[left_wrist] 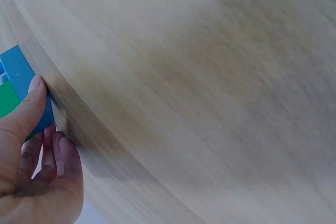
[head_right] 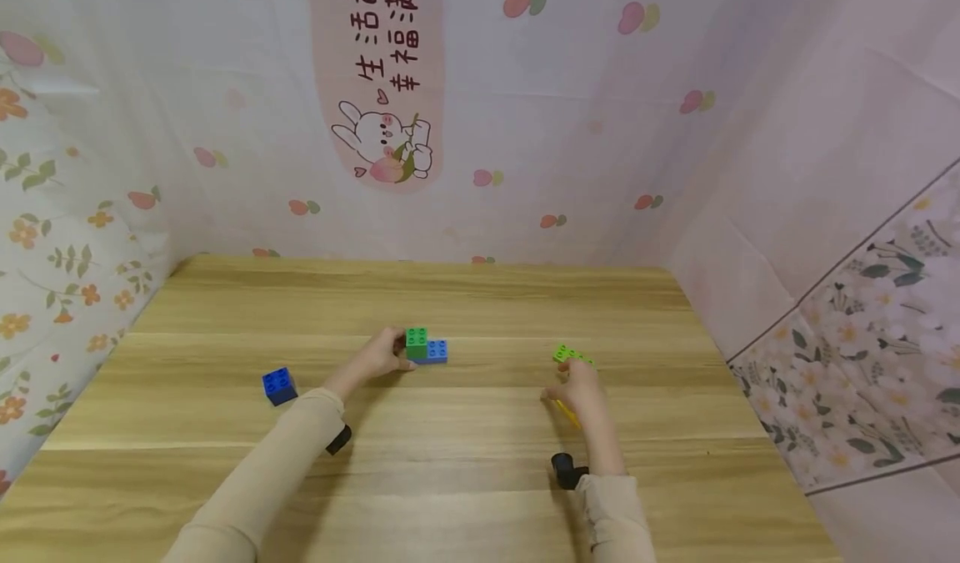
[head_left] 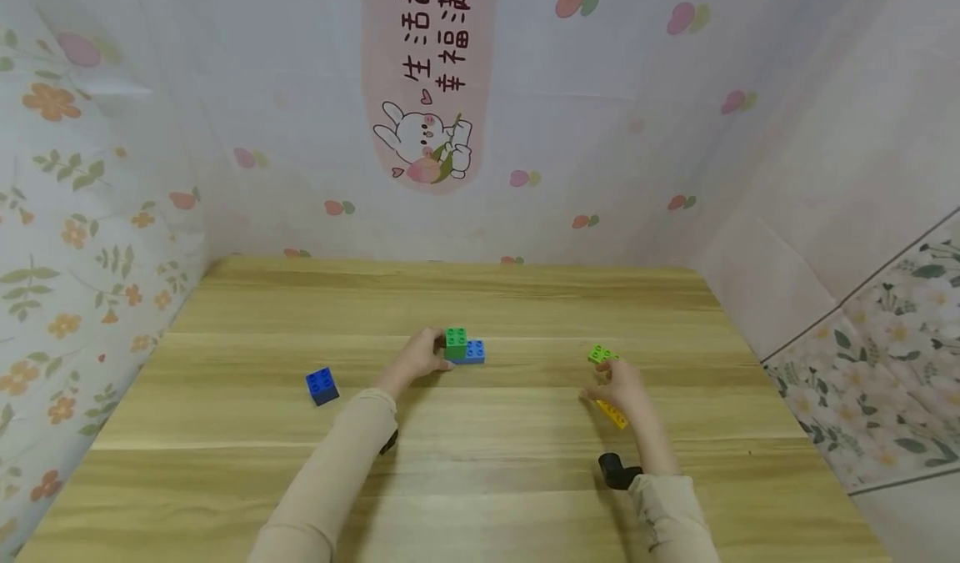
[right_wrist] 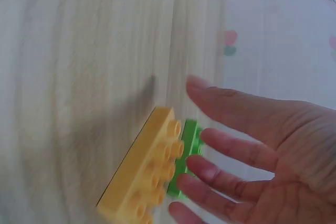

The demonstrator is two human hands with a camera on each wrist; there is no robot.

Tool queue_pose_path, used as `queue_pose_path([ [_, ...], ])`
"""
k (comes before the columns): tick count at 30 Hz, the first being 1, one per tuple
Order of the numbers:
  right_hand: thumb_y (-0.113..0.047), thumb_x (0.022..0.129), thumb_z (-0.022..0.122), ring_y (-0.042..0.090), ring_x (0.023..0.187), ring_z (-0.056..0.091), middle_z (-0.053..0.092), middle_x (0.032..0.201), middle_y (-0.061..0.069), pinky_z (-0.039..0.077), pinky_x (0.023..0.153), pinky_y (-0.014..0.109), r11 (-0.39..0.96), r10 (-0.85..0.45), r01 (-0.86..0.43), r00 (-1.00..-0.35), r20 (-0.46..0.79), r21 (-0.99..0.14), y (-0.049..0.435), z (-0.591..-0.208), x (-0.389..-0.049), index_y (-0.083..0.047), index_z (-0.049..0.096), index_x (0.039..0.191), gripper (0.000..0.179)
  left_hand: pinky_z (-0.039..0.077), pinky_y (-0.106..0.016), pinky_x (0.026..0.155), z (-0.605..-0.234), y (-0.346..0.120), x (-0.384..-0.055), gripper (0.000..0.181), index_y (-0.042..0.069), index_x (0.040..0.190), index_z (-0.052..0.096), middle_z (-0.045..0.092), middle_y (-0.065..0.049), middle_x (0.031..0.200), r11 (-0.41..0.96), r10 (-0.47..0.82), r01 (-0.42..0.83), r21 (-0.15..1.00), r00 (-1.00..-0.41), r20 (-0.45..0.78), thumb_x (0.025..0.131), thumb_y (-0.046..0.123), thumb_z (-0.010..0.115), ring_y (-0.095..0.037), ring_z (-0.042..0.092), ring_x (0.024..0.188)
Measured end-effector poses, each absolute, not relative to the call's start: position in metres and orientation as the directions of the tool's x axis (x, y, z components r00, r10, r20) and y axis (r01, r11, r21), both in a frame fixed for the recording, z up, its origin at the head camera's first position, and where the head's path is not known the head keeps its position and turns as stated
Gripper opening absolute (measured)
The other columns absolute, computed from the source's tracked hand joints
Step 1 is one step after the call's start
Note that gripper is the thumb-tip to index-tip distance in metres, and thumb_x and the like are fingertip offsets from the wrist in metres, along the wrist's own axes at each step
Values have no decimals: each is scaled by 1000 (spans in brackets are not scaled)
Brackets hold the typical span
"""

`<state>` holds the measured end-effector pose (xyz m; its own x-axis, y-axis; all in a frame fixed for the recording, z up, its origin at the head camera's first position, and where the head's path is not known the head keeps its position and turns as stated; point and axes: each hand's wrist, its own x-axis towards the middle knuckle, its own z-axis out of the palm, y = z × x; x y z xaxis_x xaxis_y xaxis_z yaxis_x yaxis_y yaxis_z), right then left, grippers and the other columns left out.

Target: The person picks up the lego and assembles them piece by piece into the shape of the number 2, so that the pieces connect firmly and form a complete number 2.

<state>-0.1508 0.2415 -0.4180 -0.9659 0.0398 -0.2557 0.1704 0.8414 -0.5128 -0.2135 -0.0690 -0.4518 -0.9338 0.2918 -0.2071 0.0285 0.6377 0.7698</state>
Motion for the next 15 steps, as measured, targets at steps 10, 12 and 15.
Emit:
queue_pose_path([
  [10,-10,73,74,32,88,56,54,106,30,50,73,38,848,95,268,-926,-365,-458,250,-423,-139,17,48,109,51,41,-39,101,-453,-70,-216,43,-9,113,54,60,-20,112,656,292,37,754,-933,-209,75,1,72,-31,54,111],
  [12,-8,74,72,26,79,54,56,97,26,49,65,32,841,100,277,-924,-369,-465,250,-425,-139,15,51,104,44,40,-39,102,-455,-70,-216,44,-8,114,54,60,-20,113,667,288,38,744,-934,-211,75,3,72,-31,53,112],
  [15,-6,75,71,22,72,52,55,87,19,46,57,26,834,95,278,-923,-372,-476,248,-425,-142,13,53,97,34,39,-39,103,-454,-69,-217,45,-8,115,54,59,-19,115,674,284,35,738,-934,-215,76,4,72,-31,52,115],
])
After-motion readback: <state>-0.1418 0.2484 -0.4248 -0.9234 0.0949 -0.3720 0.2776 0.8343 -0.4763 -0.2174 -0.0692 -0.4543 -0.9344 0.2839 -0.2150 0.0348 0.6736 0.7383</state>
